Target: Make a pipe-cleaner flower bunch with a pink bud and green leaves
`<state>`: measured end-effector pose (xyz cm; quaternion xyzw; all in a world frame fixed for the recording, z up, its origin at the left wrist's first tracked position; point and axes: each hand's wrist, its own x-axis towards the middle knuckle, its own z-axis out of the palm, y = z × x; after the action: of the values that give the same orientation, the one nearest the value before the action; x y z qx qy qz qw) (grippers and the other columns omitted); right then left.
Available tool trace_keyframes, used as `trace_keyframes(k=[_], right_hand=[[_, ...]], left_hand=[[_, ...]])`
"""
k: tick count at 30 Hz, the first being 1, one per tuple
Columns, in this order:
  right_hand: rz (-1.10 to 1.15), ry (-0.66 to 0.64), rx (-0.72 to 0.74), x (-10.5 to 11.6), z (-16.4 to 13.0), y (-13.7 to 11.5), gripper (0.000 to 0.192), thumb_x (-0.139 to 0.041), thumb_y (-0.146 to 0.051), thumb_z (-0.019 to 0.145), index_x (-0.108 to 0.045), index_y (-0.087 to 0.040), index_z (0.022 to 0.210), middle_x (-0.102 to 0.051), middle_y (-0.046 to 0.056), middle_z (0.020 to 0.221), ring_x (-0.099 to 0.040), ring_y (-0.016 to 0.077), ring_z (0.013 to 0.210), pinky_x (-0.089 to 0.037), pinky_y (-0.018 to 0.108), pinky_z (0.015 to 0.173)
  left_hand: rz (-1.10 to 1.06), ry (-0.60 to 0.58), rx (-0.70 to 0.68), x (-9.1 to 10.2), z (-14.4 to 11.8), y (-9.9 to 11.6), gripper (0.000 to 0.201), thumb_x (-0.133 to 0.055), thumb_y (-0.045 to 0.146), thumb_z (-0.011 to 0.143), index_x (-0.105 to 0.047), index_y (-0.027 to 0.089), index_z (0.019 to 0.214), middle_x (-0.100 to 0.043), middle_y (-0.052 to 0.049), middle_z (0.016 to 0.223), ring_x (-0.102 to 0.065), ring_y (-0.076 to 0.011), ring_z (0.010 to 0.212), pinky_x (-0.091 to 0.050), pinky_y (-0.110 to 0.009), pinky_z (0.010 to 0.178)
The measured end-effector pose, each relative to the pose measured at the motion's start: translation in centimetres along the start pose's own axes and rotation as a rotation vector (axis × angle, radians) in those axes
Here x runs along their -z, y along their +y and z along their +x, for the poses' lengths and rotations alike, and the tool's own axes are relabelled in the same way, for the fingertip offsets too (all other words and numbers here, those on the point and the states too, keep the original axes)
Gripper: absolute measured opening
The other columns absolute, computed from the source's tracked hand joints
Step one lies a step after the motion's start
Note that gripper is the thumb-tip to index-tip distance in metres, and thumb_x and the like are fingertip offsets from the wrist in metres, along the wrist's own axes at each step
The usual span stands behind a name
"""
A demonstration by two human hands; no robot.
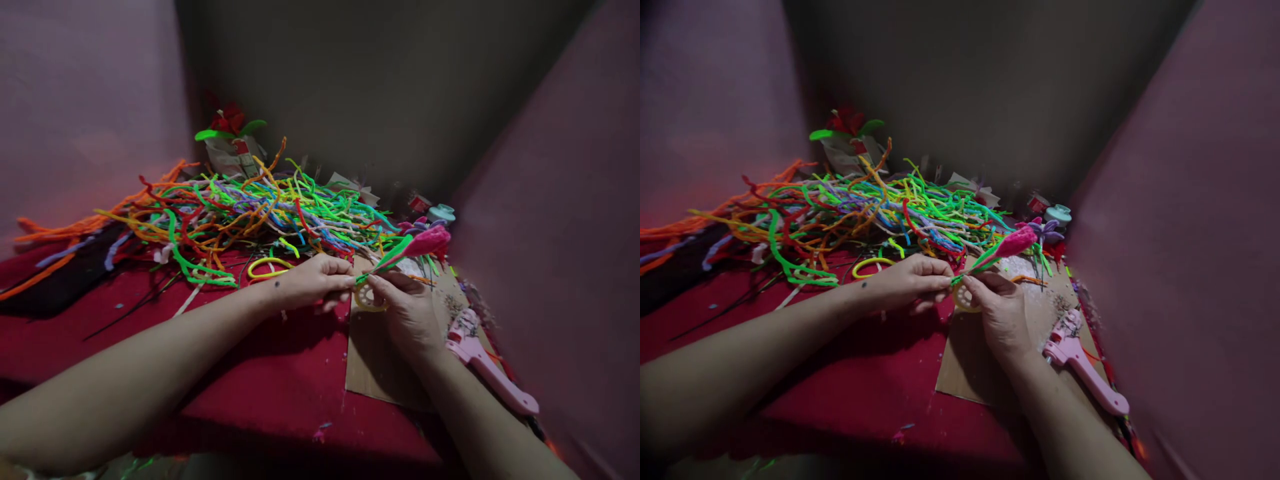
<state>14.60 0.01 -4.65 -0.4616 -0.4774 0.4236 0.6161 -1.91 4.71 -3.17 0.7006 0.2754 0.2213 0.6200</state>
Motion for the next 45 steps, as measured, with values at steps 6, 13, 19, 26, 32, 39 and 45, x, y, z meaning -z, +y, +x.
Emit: trace_keyframes(k=[6, 13, 19, 26, 32, 39, 45], right_hand=[[-0.030, -0.013, -0.024, -0.3, -0.2, 0.2, 0.005, -0.071, -0.024, 0.064, -0.070, -0.019, 0.063, -0.062, -0.002, 0.056, -0.051, 0.0115, 0.052, -0.040, 0.025, 0.053], [0.029, -0.066, -0.072, -0.2, -0.3, -1.2, 0.006, -0.065, -0.022, 0.066, -0.071, -0.024, 0.068, -0.066, 0.000, 0.065, -0.056, 0.0170, 0.061, -0.044, 0.029, 0.058], [0.155, -0.217, -0.132, -0.4, 0.0, -0.7, 0.011, -0.058, -0.025, 0.072, -0.069, -0.023, 0.069, -0.064, 0.001, 0.064, -0.056, 0.0174, 0.057, -0.043, 0.031, 0.055], [0.184, -0.112, -0.110, -0.1, -0.1, -0.1, 0.005, -0.069, -0.023, 0.069, -0.067, -0.018, 0.068, -0.054, -0.003, 0.055, -0.042, 0.0093, 0.049, -0.031, 0.023, 0.046], [0.121, -0.041, -0.057, -0.1, -0.1, 0.0, 0.009, -0.071, -0.025, 0.068, -0.067, -0.017, 0.070, -0.058, -0.003, 0.060, -0.046, 0.0101, 0.054, -0.035, 0.025, 0.054], [0.060, -0.028, -0.140, 0.2, 0.1, 0.4, 0.023, -0.072, -0.032, 0.066, -0.060, -0.016, 0.055, -0.049, -0.005, 0.049, -0.037, 0.0078, 0.045, -0.029, 0.024, 0.048], [0.099, 0.011, -0.187, 0.0, 0.1, 0.0, 0.020, -0.075, -0.030, 0.061, -0.062, -0.015, 0.057, -0.046, -0.006, 0.047, -0.038, 0.0079, 0.044, -0.032, 0.024, 0.049]], left_hand=[[0.747, 0.351, -0.340, -1.6, -0.1, -1.2, 0.013, -0.049, 0.024, 0.083, -0.056, 0.015, 0.077, -0.054, 0.000, 0.067, -0.049, -0.0107, 0.062, -0.036, -0.022, 0.057], [0.655, 0.446, -0.360, -1.2, 0.1, -1.4, 0.020, -0.049, 0.020, 0.084, -0.055, 0.015, 0.066, -0.046, 0.004, 0.059, -0.043, -0.0076, 0.057, -0.034, -0.019, 0.057], [0.517, 0.448, -0.339, -1.0, 0.1, -0.8, 0.014, -0.052, 0.022, 0.083, -0.058, 0.014, 0.074, -0.054, 0.003, 0.066, -0.047, -0.0075, 0.062, -0.036, -0.019, 0.062], [0.514, 0.395, -0.340, -1.9, -0.2, -0.2, 0.013, -0.050, 0.021, 0.083, -0.058, 0.013, 0.077, -0.052, 0.003, 0.063, -0.044, -0.0071, 0.058, -0.035, -0.019, 0.058], [0.384, 0.357, -0.204, -2.2, -0.2, 0.2, 0.011, -0.047, 0.016, 0.079, -0.056, 0.012, 0.074, -0.053, 0.002, 0.064, -0.044, -0.0074, 0.057, -0.035, -0.020, 0.054], [-0.048, 0.210, -0.005, -2.3, -0.1, 0.9, 0.006, -0.049, 0.018, 0.074, -0.053, 0.013, 0.074, -0.051, 0.004, 0.056, -0.037, -0.0037, 0.041, -0.027, -0.018, 0.042], [-0.133, 0.210, 0.005, -2.4, -0.1, 0.8, 0.005, -0.049, 0.013, 0.070, -0.052, 0.013, 0.073, -0.051, 0.005, 0.054, -0.036, -0.0028, 0.039, -0.027, -0.017, 0.041]])
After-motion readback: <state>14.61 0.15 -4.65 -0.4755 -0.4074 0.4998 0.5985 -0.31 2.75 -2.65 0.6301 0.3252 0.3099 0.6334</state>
